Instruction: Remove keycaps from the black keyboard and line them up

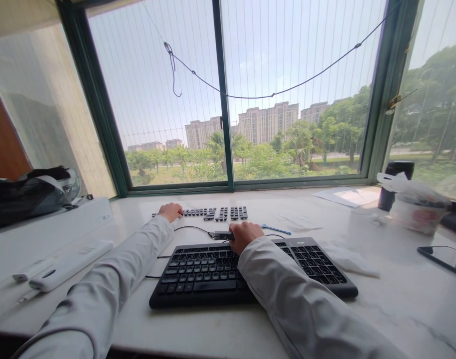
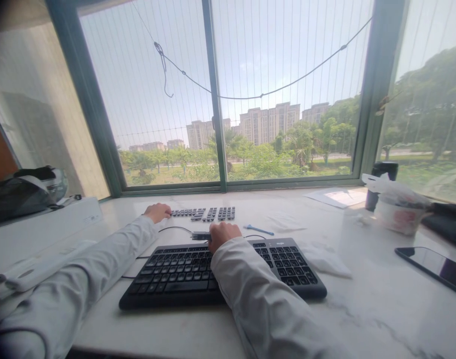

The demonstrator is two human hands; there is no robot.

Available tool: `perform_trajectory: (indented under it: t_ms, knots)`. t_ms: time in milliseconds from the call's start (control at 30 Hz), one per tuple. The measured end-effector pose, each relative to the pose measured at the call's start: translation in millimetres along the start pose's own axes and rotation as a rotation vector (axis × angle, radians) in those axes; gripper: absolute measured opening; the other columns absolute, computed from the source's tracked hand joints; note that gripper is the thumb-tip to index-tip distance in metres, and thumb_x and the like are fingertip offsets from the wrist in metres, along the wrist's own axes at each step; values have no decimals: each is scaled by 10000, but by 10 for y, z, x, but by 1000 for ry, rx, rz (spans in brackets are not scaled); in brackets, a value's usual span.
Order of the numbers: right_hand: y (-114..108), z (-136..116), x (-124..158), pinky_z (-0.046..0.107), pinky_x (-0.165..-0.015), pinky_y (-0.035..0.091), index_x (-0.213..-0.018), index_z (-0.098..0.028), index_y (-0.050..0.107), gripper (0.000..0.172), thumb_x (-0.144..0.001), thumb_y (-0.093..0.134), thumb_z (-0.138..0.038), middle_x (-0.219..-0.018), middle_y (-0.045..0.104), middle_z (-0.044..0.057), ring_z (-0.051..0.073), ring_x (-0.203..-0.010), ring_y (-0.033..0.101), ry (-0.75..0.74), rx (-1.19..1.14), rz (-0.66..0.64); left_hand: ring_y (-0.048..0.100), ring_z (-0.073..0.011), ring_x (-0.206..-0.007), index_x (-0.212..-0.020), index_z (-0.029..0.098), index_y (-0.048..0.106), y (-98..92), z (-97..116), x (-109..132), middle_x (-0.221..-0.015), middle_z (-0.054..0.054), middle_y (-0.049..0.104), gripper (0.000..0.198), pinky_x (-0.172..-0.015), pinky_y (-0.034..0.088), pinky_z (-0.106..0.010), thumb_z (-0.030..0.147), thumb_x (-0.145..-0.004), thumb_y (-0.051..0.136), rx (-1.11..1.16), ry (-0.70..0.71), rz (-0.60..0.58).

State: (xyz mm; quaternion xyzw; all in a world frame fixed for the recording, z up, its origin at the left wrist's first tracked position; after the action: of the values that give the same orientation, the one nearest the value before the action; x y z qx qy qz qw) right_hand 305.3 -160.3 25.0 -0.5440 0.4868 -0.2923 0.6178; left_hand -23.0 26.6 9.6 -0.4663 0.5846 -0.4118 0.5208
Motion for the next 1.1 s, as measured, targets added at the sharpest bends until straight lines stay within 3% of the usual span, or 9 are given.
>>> perform_trajectory:
  t_ms: [767, 967, 1100]
  knots:
    - [-26, -14, 20, 362, -699, 452, -958, -207, 644, 297, -735, 522, -361, -906, 663, 121, 269, -839, 629, 25, 5, 1, 612, -185, -880, -924, 301, 659, 6, 2, -38, -947, 1, 693, 254, -736, 425, -256, 366, -679, 651, 7, -20, 49]
    - [-39, -23, 24, 375, -698, 452, -970, -204, 643, 299, -743, 522, -358, -909, 661, 134, 284, -844, 629, 21, 0, -5, 614, -188, -864, -891, 281, 662, -114, 31, 5, -927, 3, 698, 275, -727, 423, -254, 333, -623, 697, 16, -17, 46]
    - [-43, -26, 23, 371, -689, 446, -959, -200, 642, 280, -747, 514, -332, -897, 663, 129, 284, -825, 629, 13, -7, 19, 608, -188, -880, -906, 290, 657, -284, 206, 123, -941, 19, 694, 280, -740, 418, -262, 351, -635, 687, 38, 25, 72]
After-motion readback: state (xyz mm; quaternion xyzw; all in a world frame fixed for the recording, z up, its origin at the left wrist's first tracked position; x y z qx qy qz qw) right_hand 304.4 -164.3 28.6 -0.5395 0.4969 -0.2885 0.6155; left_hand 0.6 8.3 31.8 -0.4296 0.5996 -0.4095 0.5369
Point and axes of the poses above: each hand's wrist, its own x-axis away from the middle knuckle, its own y-axis out of the palm, z = x × y, the point moved 2 cm from there along -x, towards the middle knuckle
